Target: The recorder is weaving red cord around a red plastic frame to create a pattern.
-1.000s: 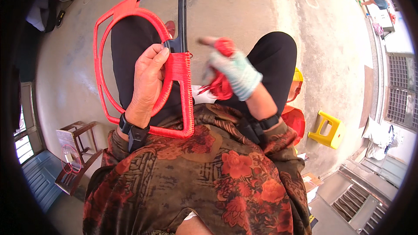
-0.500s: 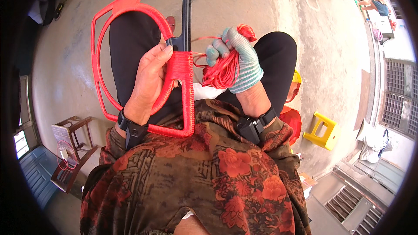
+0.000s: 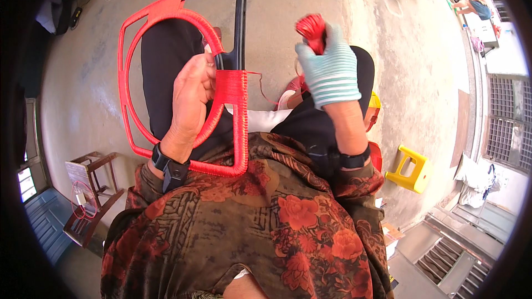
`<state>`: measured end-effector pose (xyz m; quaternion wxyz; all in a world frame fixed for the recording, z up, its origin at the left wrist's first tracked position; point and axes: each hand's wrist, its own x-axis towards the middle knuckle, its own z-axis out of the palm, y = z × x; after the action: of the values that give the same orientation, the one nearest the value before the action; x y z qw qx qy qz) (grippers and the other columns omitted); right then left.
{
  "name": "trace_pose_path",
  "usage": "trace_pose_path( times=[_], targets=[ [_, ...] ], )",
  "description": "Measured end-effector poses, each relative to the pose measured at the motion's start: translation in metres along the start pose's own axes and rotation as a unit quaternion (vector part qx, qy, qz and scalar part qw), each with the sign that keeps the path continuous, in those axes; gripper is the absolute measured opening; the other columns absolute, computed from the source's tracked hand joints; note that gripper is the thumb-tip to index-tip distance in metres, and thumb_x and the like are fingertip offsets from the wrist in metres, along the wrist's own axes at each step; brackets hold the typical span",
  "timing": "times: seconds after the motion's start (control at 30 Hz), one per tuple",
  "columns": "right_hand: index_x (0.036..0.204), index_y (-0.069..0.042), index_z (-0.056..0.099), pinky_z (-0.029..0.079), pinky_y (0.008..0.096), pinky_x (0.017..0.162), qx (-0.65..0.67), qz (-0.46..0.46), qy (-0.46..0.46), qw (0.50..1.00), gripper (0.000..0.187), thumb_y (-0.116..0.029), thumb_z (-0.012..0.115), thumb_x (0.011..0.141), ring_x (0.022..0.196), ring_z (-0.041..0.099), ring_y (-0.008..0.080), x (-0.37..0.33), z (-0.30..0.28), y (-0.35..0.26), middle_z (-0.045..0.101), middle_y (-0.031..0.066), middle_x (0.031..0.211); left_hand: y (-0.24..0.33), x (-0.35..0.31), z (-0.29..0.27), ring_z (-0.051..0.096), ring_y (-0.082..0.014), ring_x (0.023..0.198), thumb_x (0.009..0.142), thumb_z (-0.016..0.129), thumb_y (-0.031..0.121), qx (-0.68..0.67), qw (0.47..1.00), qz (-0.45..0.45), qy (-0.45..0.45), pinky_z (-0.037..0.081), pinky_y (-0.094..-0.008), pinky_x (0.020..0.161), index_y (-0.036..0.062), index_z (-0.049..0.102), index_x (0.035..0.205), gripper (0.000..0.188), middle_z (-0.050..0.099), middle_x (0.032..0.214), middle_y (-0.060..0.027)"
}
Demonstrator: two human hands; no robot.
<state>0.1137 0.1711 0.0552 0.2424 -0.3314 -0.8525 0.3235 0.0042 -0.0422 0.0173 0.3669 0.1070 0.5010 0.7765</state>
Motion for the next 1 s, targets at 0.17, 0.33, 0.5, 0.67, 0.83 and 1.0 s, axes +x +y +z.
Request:
trace_pose_path(
  times=[0.17, 0.33, 0.5, 0.67, 0.83, 1.0],
  targets=[
    [0.104, -0.009, 0.065, 0.050, 0.0379, 0.084, -0.163, -0.469, -0.003, 0.868, 0.038, -0.011, 0.069, 0.067, 0.093, 0.064, 0.0264, -0.013, 0.025, -0.066, 0.065, 0.0086, 0.104, 0.007, -0.005, 0.007, 0.059, -0.0141, 0.094, 0.104, 0.035, 0.034, 0.023, 0.989, 0.147, 0.026, 0.051, -0.0278, 0.079, -0.0025, 0.043, 0.131, 0.046, 0.059, 0.114, -0.0111],
    [0.100, -0.006, 0.066, 0.051, 0.0418, 0.087, -0.049, -0.440, 0.006, 0.896, 0.035, -0.013, 0.071, 0.067, 0.097, 0.064, 0.0319, -0.014, 0.022, -0.070, 0.064, 0.0098, 0.106, 0.005, -0.002, 0.004, 0.058, -0.0126, 0.096, 0.097, 0.047, 0.010, 0.068, 0.980, 0.173, 0.070, 0.047, -0.0268, 0.085, -0.0054, 0.051, 0.121, 0.029, 0.061, 0.109, -0.0101],
    [0.099, 0.000, 0.066, 0.052, 0.0257, 0.078, 0.344, 0.069, -0.151, 0.924, 0.019, -0.010, 0.072, 0.084, 0.087, 0.065, 0.0130, -0.014, 0.017, -0.030, 0.070, 0.0055, 0.090, -0.005, 0.001, -0.010, 0.057, -0.0089, 0.083, 0.093, 0.051, 0.003, 0.005, 0.990, 0.114, 0.088, 0.046, -0.0254, 0.076, -0.0026, 0.059, 0.106, 0.017, 0.064, 0.094, -0.0042],
    [0.101, 0.001, 0.068, 0.051, 0.0235, 0.077, 0.403, 0.111, -0.234, 0.878, 0.017, -0.008, 0.069, 0.086, 0.087, 0.064, 0.0099, -0.015, 0.030, -0.020, 0.069, 0.0070, 0.091, -0.014, 0.000, -0.021, 0.060, -0.0131, 0.092, 0.094, 0.059, 0.014, -0.034, 0.994, 0.090, 0.057, 0.049, -0.0315, 0.081, 0.0063, 0.059, 0.111, 0.019, 0.063, 0.104, -0.0016],
    [0.099, 0.002, 0.068, 0.051, 0.0246, 0.068, 0.220, 0.044, -0.313, 0.923, 0.021, -0.012, 0.073, 0.084, 0.074, 0.062, 0.0083, -0.011, 0.026, -0.029, 0.068, 0.0056, 0.080, -0.015, -0.002, -0.018, 0.061, -0.0123, 0.088, 0.095, 0.059, 0.021, -0.072, 0.995, 0.052, 0.043, 0.049, -0.0310, 0.077, 0.0101, 0.060, 0.112, 0.020, 0.064, 0.105, 0.0006],
    [0.087, 0.001, 0.070, 0.050, 0.0234, 0.063, 0.215, 0.051, -0.238, 0.946, 0.018, -0.015, 0.075, 0.082, 0.067, 0.061, 0.0076, 0.002, 0.028, -0.031, 0.067, 0.0043, 0.071, -0.008, -0.001, -0.013, 0.062, -0.0110, 0.078, 0.093, 0.062, 0.017, -0.082, 0.994, 0.042, 0.065, 0.053, -0.0282, 0.069, 0.0089, 0.061, 0.105, 0.014, 0.064, 0.095, 0.0000]
  ],
)
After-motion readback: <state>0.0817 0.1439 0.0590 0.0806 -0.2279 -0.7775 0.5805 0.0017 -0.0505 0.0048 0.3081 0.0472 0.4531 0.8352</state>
